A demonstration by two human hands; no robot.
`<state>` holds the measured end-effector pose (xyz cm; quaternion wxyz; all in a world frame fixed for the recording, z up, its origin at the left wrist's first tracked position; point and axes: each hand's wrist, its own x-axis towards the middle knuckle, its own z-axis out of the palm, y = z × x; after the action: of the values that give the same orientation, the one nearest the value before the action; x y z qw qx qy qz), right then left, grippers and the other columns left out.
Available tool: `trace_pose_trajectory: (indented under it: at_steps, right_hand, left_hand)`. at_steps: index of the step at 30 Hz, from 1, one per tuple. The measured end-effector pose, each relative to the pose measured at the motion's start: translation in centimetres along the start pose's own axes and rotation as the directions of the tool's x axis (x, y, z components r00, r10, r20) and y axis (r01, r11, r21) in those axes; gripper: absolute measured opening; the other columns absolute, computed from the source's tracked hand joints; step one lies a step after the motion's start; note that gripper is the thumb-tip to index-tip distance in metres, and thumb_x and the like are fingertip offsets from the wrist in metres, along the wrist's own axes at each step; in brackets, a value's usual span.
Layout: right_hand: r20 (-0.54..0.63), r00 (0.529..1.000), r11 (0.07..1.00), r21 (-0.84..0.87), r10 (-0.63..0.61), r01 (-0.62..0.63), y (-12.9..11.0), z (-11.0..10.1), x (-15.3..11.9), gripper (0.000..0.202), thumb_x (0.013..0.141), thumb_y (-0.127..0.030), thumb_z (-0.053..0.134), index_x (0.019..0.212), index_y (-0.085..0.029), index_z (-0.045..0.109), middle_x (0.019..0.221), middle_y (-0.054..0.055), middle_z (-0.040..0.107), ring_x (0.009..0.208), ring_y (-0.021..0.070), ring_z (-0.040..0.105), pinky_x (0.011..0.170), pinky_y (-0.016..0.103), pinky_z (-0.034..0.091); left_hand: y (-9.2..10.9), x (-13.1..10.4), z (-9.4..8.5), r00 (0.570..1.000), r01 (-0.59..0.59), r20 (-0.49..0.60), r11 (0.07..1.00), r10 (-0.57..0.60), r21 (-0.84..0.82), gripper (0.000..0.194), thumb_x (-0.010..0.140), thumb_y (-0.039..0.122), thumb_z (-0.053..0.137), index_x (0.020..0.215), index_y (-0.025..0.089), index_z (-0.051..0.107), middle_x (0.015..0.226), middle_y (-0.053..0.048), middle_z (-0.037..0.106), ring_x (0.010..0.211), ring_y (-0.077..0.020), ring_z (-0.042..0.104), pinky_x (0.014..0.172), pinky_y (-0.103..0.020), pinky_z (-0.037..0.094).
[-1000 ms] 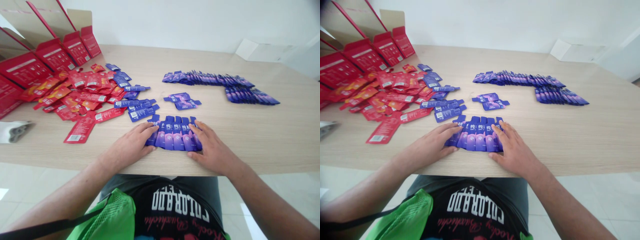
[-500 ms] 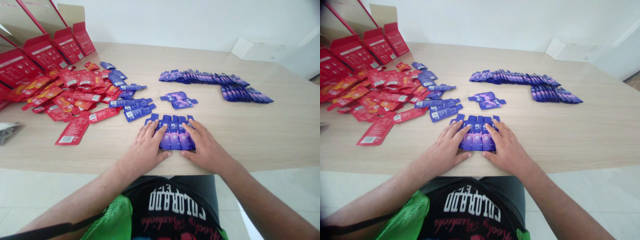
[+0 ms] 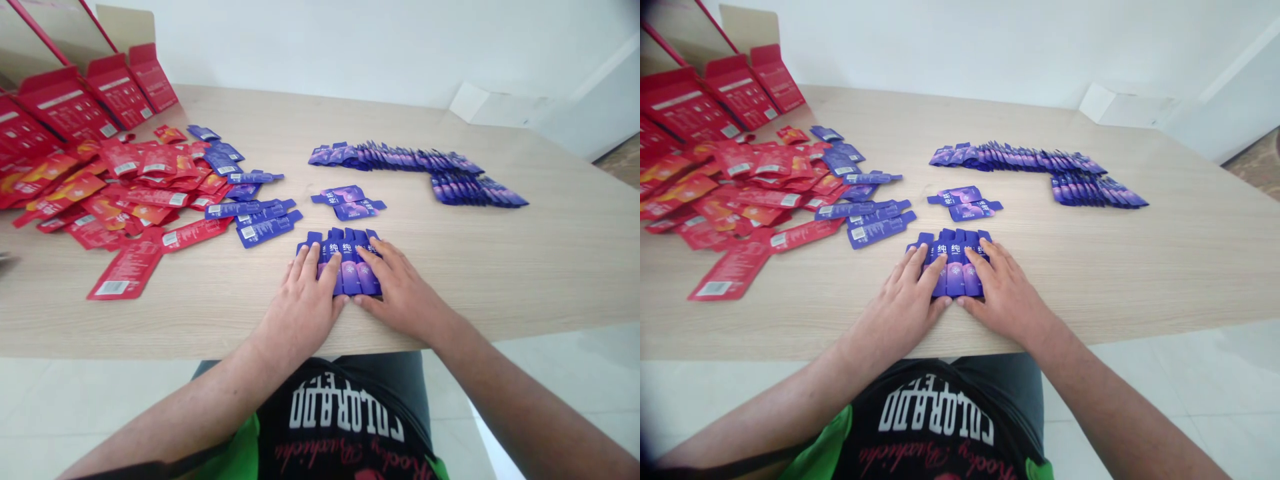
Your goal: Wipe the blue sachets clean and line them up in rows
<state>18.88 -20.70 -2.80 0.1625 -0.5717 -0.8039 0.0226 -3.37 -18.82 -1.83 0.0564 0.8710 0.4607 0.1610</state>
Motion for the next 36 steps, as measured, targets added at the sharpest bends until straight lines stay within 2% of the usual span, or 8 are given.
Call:
trace_pose_trajectory:
  at_steps: [4, 7, 21, 30, 33, 36]
  right_hand:
    - [-0.005, 1.000, 1.000, -0.003, 0.010, -0.010, 0.0, 0.0, -0.2, 0.087, 0.087, -0.061, 0.061, 0.155, -0.015, 0.033, 0.161, 0.021, 0.029, 0.149, 0.0399, 0.025, 0.120, 0.061, 0.029]
    - [-0.009, 1.000, 1.000, 0.020, 0.015, -0.015, 0.1, 0.0, -0.3, 0.089, 0.086, -0.064, 0.060, 0.156, -0.017, 0.030, 0.162, 0.020, 0.027, 0.150, 0.0405, 0.024, 0.119, 0.063, 0.029]
    - [-0.021, 0.996, 0.994, 0.064, 0.089, -0.088, 0.6, -1.2, -1.9, 0.095, 0.083, -0.067, 0.063, 0.158, -0.023, 0.023, 0.163, 0.017, 0.025, 0.150, 0.0381, 0.024, 0.119, 0.061, 0.031]
    - [-0.001, 0.991, 0.972, 0.195, 0.133, -0.131, 1.5, -2.6, -4.0, 0.097, 0.083, -0.067, 0.065, 0.159, -0.026, 0.021, 0.165, 0.012, 0.023, 0.151, 0.0370, 0.023, 0.122, 0.059, 0.028]
    - [-0.068, 0.991, 0.964, 0.248, 0.116, -0.096, 2.5, -3.6, -4.1, 0.088, 0.088, -0.061, 0.062, 0.159, -0.025, 0.024, 0.162, 0.012, 0.029, 0.148, 0.0371, 0.029, 0.121, 0.059, 0.030]
    - [-0.176, 0.975, 0.962, 0.258, 0.134, -0.086, 4.3, -4.7, -2.6, 0.075, 0.092, -0.052, 0.061, 0.156, -0.027, 0.031, 0.156, 0.012, 0.039, 0.141, 0.0356, 0.040, 0.113, 0.057, 0.043]
  left_hand:
    - [0.1, 0.2, -0.2, 1.000, -0.002, 0.014, 1.000, 0.002, 0.006, 0.071, 0.090, 0.042, 0.064, 0.151, 0.021, 0.035, 0.162, -0.020, 0.028, 0.151, -0.0386, 0.024, 0.118, -0.057, 0.031]
    - [0.1, 0.2, -0.4, 1.000, -0.009, 0.019, 1.000, 0.009, 0.002, 0.075, 0.087, 0.045, 0.067, 0.151, 0.022, 0.035, 0.162, -0.019, 0.029, 0.150, -0.0395, 0.025, 0.117, -0.059, 0.032]
    - [0.0, 0.1, -0.2, 1.000, -0.004, 0.026, 1.000, 0.004, 0.028, 0.069, 0.091, 0.038, 0.062, 0.152, 0.020, 0.036, 0.161, -0.017, 0.031, 0.151, -0.0365, 0.025, 0.120, -0.055, 0.031]
    - [-0.2, 0.1, -0.4, 1.000, -0.005, 0.019, 1.000, 0.005, 0.025, 0.068, 0.091, 0.039, 0.061, 0.151, 0.020, 0.036, 0.161, -0.017, 0.033, 0.150, -0.0364, 0.028, 0.119, -0.056, 0.033]
    - [-0.2, 0.2, -0.4, 1.000, -0.004, 0.022, 0.999, 0.003, 0.035, 0.068, 0.090, 0.039, 0.062, 0.151, 0.021, 0.037, 0.161, -0.016, 0.033, 0.149, -0.0366, 0.029, 0.119, -0.056, 0.033]
    - [-0.3, 0.1, -0.4, 1.000, -0.013, 0.005, 0.999, 0.013, 0.033, 0.067, 0.090, 0.040, 0.062, 0.150, 0.021, 0.038, 0.160, -0.016, 0.035, 0.149, -0.0362, 0.030, 0.119, -0.056, 0.034]
